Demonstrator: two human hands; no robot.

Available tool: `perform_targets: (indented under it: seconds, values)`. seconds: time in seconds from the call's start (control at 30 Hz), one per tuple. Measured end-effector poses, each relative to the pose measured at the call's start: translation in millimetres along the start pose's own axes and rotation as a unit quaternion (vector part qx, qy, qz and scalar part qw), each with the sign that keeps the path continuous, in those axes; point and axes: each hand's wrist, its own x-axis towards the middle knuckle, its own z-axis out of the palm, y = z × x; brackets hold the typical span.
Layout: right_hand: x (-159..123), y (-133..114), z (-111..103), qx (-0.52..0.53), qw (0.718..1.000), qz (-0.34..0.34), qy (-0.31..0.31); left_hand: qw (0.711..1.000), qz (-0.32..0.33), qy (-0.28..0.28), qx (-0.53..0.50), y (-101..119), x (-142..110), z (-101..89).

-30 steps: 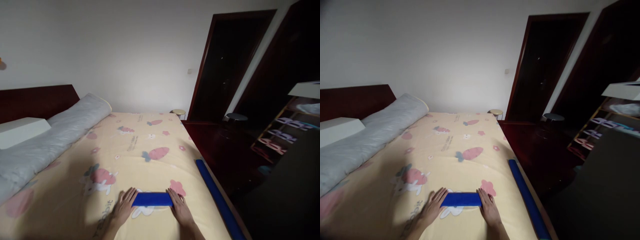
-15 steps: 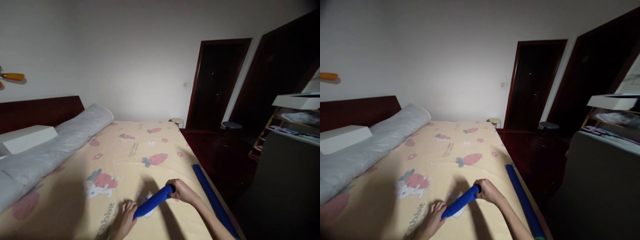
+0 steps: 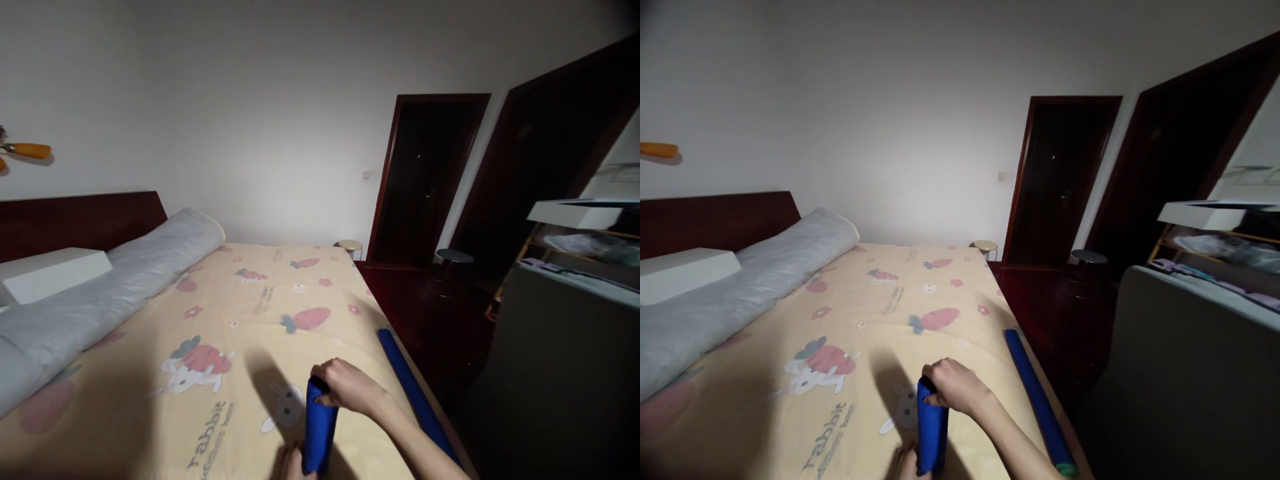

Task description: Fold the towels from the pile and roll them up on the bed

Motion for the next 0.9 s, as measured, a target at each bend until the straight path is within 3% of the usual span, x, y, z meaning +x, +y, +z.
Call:
perform_targets:
  seconds: [0.2,0.4,0.9]
  values:
    - [-0.2,-0.9,-13.5,0.053,0.998,-0.003,-0.029,0.991,-0.094,-0.013,-0.091,9.4,3.5,-12.0]
    - [0.4,2.9,1.9,0.090,0.996,0.003,-0.022,0.990,-0.120,-0.007,-0.073,3.3,-0.1,3.5]
    - [-9.1,3.7,1.4,0.096,0.995,0.013,-0.014,0.996,-0.080,0.036,-0.015,-9.1,3.2,21.6]
